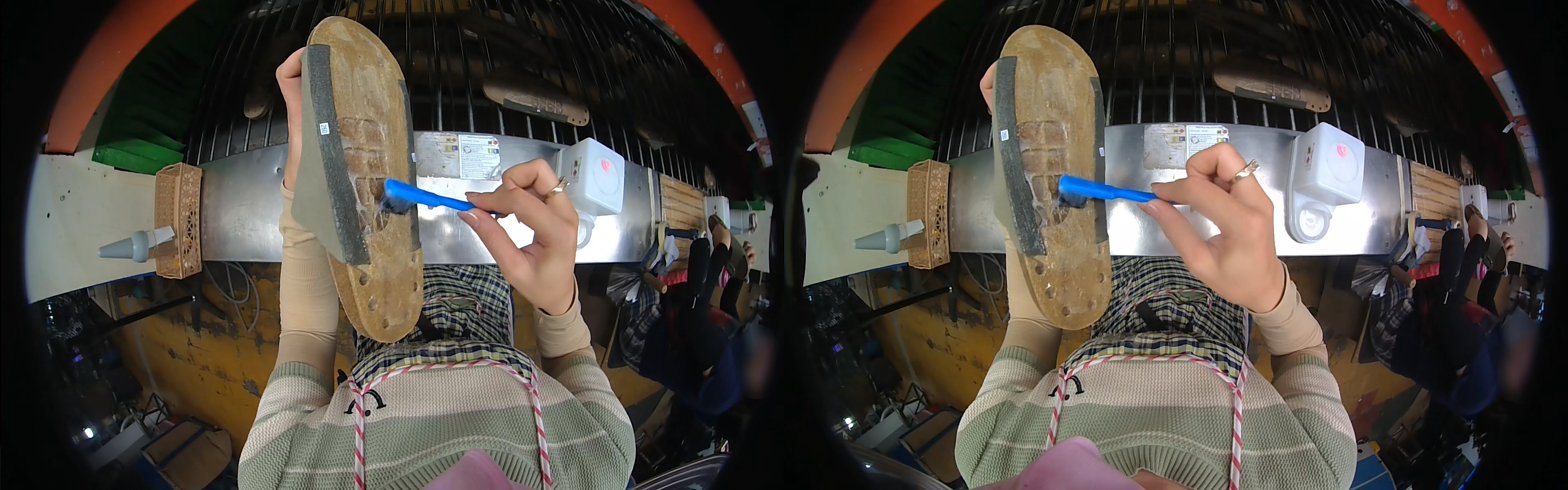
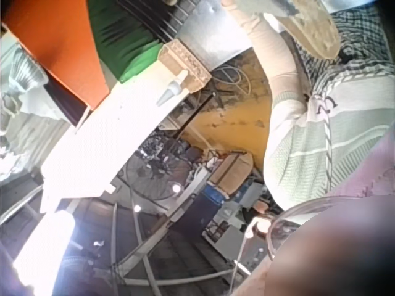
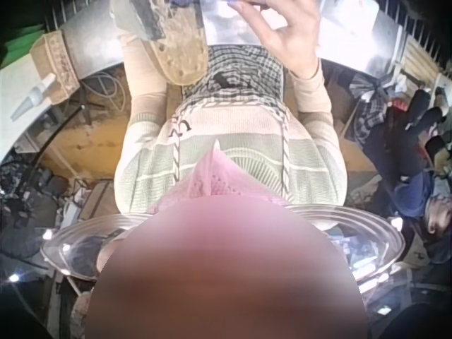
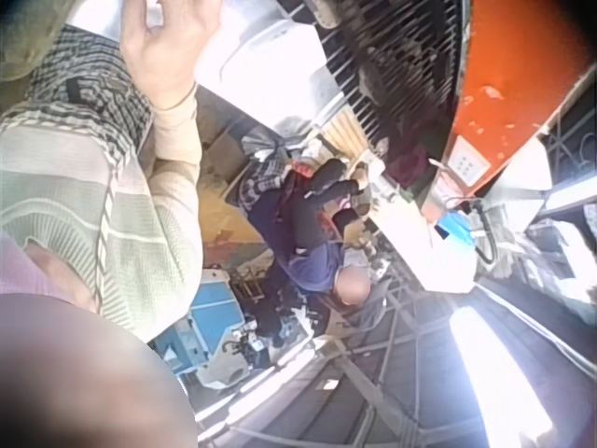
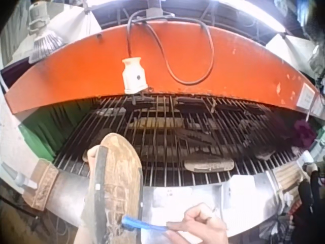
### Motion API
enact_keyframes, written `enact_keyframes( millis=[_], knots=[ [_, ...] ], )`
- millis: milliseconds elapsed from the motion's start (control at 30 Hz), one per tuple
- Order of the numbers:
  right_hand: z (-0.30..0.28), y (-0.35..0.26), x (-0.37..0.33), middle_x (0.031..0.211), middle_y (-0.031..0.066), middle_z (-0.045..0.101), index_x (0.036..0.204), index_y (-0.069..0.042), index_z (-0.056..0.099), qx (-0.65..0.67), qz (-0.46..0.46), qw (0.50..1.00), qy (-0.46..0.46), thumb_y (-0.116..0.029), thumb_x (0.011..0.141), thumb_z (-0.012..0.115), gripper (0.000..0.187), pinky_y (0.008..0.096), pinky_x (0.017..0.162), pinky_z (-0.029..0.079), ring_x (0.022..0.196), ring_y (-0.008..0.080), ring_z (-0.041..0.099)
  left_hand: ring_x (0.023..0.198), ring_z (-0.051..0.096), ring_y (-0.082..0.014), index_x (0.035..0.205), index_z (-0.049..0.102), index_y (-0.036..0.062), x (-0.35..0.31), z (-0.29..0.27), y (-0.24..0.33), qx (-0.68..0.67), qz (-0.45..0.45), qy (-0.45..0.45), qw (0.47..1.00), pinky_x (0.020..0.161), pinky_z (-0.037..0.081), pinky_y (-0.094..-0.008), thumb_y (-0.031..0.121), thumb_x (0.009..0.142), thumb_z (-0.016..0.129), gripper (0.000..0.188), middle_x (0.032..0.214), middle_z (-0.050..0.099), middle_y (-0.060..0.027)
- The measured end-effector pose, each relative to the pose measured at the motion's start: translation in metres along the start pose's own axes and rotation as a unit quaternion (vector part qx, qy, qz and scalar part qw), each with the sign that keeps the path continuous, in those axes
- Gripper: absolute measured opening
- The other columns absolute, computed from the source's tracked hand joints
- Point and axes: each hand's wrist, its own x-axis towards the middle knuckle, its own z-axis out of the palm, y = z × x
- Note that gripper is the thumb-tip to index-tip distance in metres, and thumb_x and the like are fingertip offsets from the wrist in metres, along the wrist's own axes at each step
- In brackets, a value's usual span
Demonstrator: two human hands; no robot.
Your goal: The person repeatedly picks up a shoe sole, applies a dark substance from a white container using a blue brush, and places the sole back on a metal rack. The process is repeated for multiple soles in a continuous cycle.
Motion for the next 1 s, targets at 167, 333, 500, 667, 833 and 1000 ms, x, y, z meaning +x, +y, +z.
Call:
enact_keyframes(
  millis=[167,333,500,667,833,1000],
  knots=[
    [-0.002,0.006,0.015,0.083,0.0041,0.05,0.087,0.001,0.072,0.071,-0.01,0.997,-0.035,0.0,0.077,0.077,0.011,0.0253,0.059,0.041,0.071,0.0122,0.05,0.099,0.07,-0.0227,0.13,0.042,0.0021,-0.002,0.0,-0.008,-0.038,-0.002,0.015,0.999,0.078,0.064,-0.0344,0.015,0.092,0.066,0.047,0.118,0.06,-0.0183],
    [0.003,0.01,0.034,0.083,0.0029,0.051,0.087,-0.001,0.073,0.062,-0.055,0.995,-0.05,-0.003,0.072,0.082,0.017,0.0251,0.062,0.043,0.075,0.0117,0.051,0.097,0.07,-0.0233,0.13,0.045,0.0005,-0.006,-0.002,-0.016,-0.075,0.026,0.014,0.997,0.076,0.064,-0.0347,0.014,0.092,0.066,0.046,0.117,0.062,-0.0195],
    [-0.006,0.008,0.028,0.083,0.0034,0.05,0.088,0.0,0.074,0.076,-0.069,0.993,-0.057,-0.001,0.069,0.082,0.021,0.0252,0.063,0.04,0.074,0.0128,0.048,0.098,0.069,-0.0205,0.13,0.028,0.0078,-0.004,-0.005,-0.014,0.019,-0.078,0.072,0.994,0.072,0.064,-0.0293,0.021,0.096,0.061,0.05,0.119,0.053,-0.0141],
    [-0.008,0.007,0.028,0.086,0.0044,0.051,0.088,0.001,0.072,0.065,-0.061,0.994,-0.07,0.0,0.072,0.08,0.017,0.0241,0.061,0.041,0.071,0.0124,0.049,0.093,0.072,-0.0241,0.123,0.048,-0.0002,-0.009,-0.005,-0.014,-0.085,-0.02,0.042,0.995,0.073,0.065,-0.0354,0.018,0.092,0.066,0.039,0.114,0.063,-0.02],
    [0.011,0.014,0.016,0.09,0.0052,0.051,0.091,0.0,0.072,0.052,-0.045,0.997,0.026,0.001,0.073,0.08,0.021,0.0248,0.063,0.043,0.075,0.012,0.05,0.094,0.07,-0.0233,0.127,0.031,0.0088,-0.001,-0.022,-0.036,-0.07,-0.034,0.052,0.996,0.073,0.065,-0.0338,0.023,0.093,0.065,0.05,0.117,0.056,-0.0153],
    [0.026,0.013,-0.002,0.087,0.0051,0.05,0.091,-0.001,0.074,0.232,-0.055,0.968,-0.072,-0.003,0.072,0.082,0.021,0.0282,0.067,0.044,0.078,0.0161,0.052,0.094,0.069,-0.0211,0.125,0.034,0.0078,-0.014,-0.024,-0.041,-0.124,-0.058,0.1,0.986,0.075,0.063,-0.0323,0.023,0.091,0.068,0.05,0.114,0.057,-0.0134]
  ],
)
